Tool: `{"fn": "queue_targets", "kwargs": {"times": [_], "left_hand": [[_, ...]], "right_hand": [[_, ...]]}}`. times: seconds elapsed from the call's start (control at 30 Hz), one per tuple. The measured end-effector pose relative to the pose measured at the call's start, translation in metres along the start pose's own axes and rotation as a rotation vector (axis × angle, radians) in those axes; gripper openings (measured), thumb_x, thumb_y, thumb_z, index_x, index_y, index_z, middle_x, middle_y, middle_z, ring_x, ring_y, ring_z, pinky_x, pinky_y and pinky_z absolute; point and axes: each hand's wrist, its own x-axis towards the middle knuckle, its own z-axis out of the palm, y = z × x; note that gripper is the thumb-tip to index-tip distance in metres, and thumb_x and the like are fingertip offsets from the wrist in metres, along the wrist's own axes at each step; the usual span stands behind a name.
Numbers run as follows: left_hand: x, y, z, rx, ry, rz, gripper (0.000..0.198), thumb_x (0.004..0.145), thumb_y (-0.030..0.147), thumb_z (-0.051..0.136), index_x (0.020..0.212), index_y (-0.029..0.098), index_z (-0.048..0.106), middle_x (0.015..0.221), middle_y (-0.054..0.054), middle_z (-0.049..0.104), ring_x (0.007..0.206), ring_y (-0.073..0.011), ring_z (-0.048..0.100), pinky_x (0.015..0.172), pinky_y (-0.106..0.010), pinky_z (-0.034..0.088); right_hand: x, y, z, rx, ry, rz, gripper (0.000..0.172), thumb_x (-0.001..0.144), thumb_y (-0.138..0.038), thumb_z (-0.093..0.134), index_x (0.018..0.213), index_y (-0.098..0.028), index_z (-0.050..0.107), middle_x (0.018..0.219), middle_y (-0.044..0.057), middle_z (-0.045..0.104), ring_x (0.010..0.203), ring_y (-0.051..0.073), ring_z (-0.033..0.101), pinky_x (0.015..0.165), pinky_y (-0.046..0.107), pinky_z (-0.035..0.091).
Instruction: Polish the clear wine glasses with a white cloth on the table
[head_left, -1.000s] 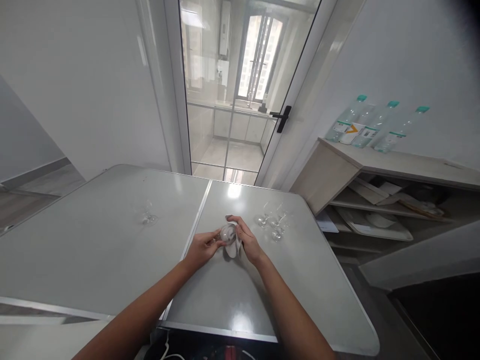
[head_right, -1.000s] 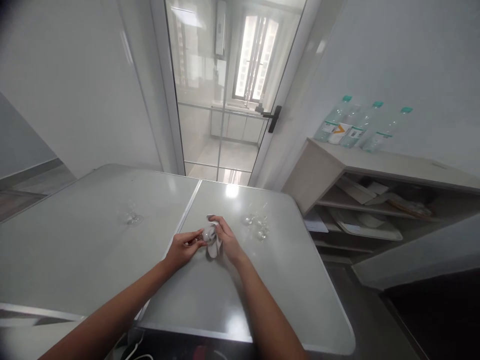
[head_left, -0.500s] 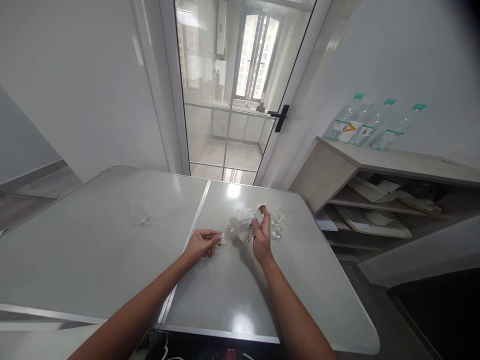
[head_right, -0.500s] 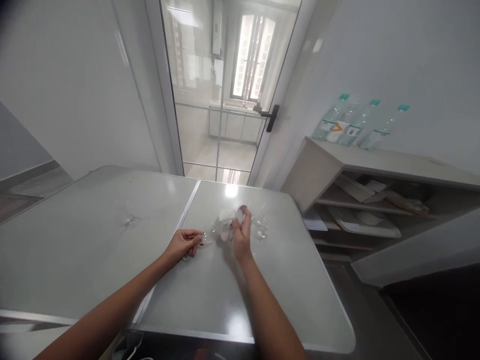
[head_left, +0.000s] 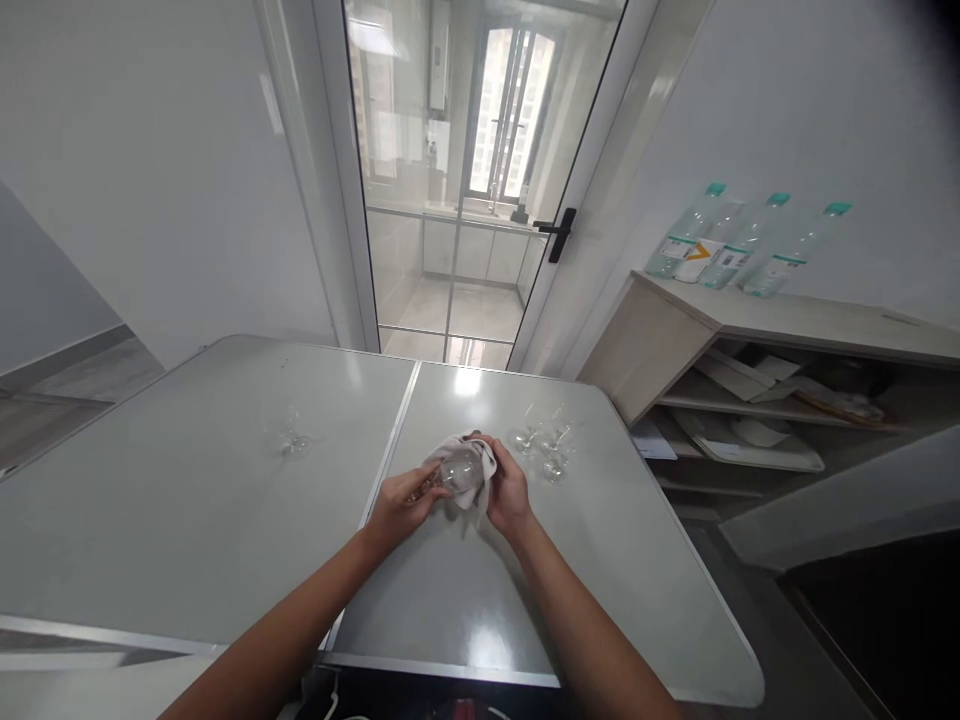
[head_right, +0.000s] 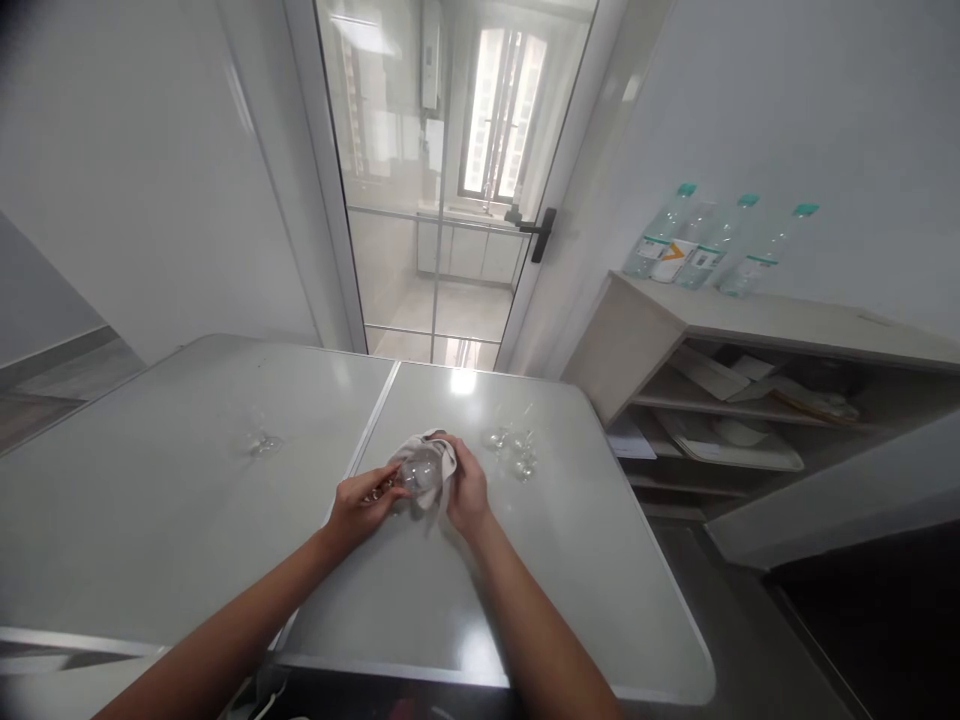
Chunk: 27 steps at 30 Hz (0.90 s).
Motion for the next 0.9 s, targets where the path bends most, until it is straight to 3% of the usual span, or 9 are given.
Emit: {"fn": "queue_targets", "kwargs": {"times": [0.07, 0.17, 0.3, 0.47, 0.53, 0.6, 0.73, 0.83, 0.9], "left_hand": [[0.004, 0.002, 0.003, -0.130, 0.051, -0.175, 0.034, 0.085, 0.039, 0.074, 0.112, 0.017, 0.075, 0.081, -0.005, 0.075, 0.063, -0.0136, 0.064, 0.062, -0.024, 0.052], [0.012, 0.005, 0.004, -0.363, 0.074, -0.431, 0.040, 0.083, 0.044, 0.075, 0.108, 0.014, 0.075, 0.076, -0.004, 0.072, 0.053, -0.0117, 0.059, 0.050, -0.023, 0.047], [0.017, 0.004, 0.003, -0.436, 0.069, -0.515, 0.041, 0.082, 0.045, 0.075, 0.106, 0.012, 0.073, 0.070, -0.003, 0.069, 0.047, -0.0099, 0.052, 0.046, -0.023, 0.042], [0.008, -0.002, 0.002, 0.008, -0.062, -0.113, 0.015, 0.088, 0.024, 0.061, 0.079, 0.015, 0.070, 0.062, -0.001, 0.063, 0.054, -0.0108, 0.054, 0.054, -0.022, 0.041], [0.003, -0.006, 0.003, 0.108, -0.084, 0.028, 0.015, 0.085, 0.017, 0.058, 0.074, 0.016, 0.067, 0.059, 0.000, 0.060, 0.053, -0.0109, 0.053, 0.055, -0.022, 0.041], [-0.001, -0.008, 0.004, 0.167, -0.109, 0.170, 0.013, 0.085, 0.012, 0.057, 0.081, 0.017, 0.068, 0.063, -0.001, 0.063, 0.056, -0.0123, 0.056, 0.057, -0.023, 0.042], [-0.004, -0.012, 0.003, 0.308, -0.168, 0.428, 0.014, 0.092, 0.014, 0.059, 0.102, 0.018, 0.069, 0.072, -0.003, 0.069, 0.062, -0.0153, 0.063, 0.060, -0.025, 0.046], [-0.004, -0.015, 0.002, 0.285, -0.153, 0.446, 0.029, 0.092, 0.018, 0.064, 0.121, 0.019, 0.066, 0.076, -0.004, 0.073, 0.063, -0.0154, 0.065, 0.061, -0.025, 0.048], [-0.003, -0.017, 0.002, 0.235, -0.144, 0.389, 0.035, 0.091, 0.021, 0.068, 0.127, 0.021, 0.066, 0.075, -0.002, 0.073, 0.060, -0.0142, 0.064, 0.060, -0.024, 0.048]], "right_hand": [[-0.002, 0.005, 0.003, 0.065, 0.031, 0.018, 0.032, 0.091, -0.043, 0.059, 0.111, -0.023, 0.075, 0.121, 0.005, 0.071, 0.111, 0.026, 0.065, 0.102, 0.039, 0.049], [-0.008, 0.015, 0.007, -0.153, 0.043, -0.141, 0.040, 0.088, -0.029, 0.062, 0.128, -0.027, 0.068, 0.137, 0.004, 0.064, 0.125, 0.025, 0.059, 0.109, 0.038, 0.043], [-0.011, 0.025, 0.000, -0.591, -0.083, -0.416, 0.046, 0.090, -0.018, 0.053, 0.134, -0.031, 0.064, 0.132, 0.005, 0.066, 0.123, 0.027, 0.058, 0.110, 0.042, 0.040], [-0.006, 0.018, -0.007, -1.082, -0.396, -0.581, 0.050, 0.082, -0.011, 0.054, 0.125, -0.030, 0.069, 0.122, 0.009, 0.069, 0.123, 0.033, 0.053, 0.109, 0.050, 0.036], [-0.007, 0.014, -0.003, -1.194, -0.367, -0.569, 0.047, 0.082, -0.011, 0.053, 0.123, -0.027, 0.069, 0.115, 0.010, 0.070, 0.116, 0.032, 0.054, 0.103, 0.047, 0.039], [-0.009, 0.013, 0.003, -1.225, -0.246, -0.519, 0.039, 0.082, -0.012, 0.052, 0.116, -0.023, 0.070, 0.105, 0.009, 0.070, 0.104, 0.028, 0.058, 0.095, 0.040, 0.043], [-0.006, 0.014, 0.006, -1.114, -0.053, -0.298, 0.023, 0.084, -0.017, 0.052, 0.096, -0.022, 0.071, 0.088, 0.002, 0.071, 0.081, 0.020, 0.061, 0.078, 0.029, 0.043], [0.002, 0.017, 0.002, -0.873, 0.004, -0.148, 0.016, 0.084, -0.023, 0.054, 0.081, -0.020, 0.070, 0.075, -0.001, 0.067, 0.071, 0.017, 0.058, 0.070, 0.026, 0.042], [0.004, 0.019, 0.001, -0.589, 0.022, -0.070, 0.014, 0.083, -0.027, 0.058, 0.076, -0.019, 0.067, 0.070, -0.001, 0.064, 0.067, 0.016, 0.056, 0.065, 0.025, 0.042]]}}
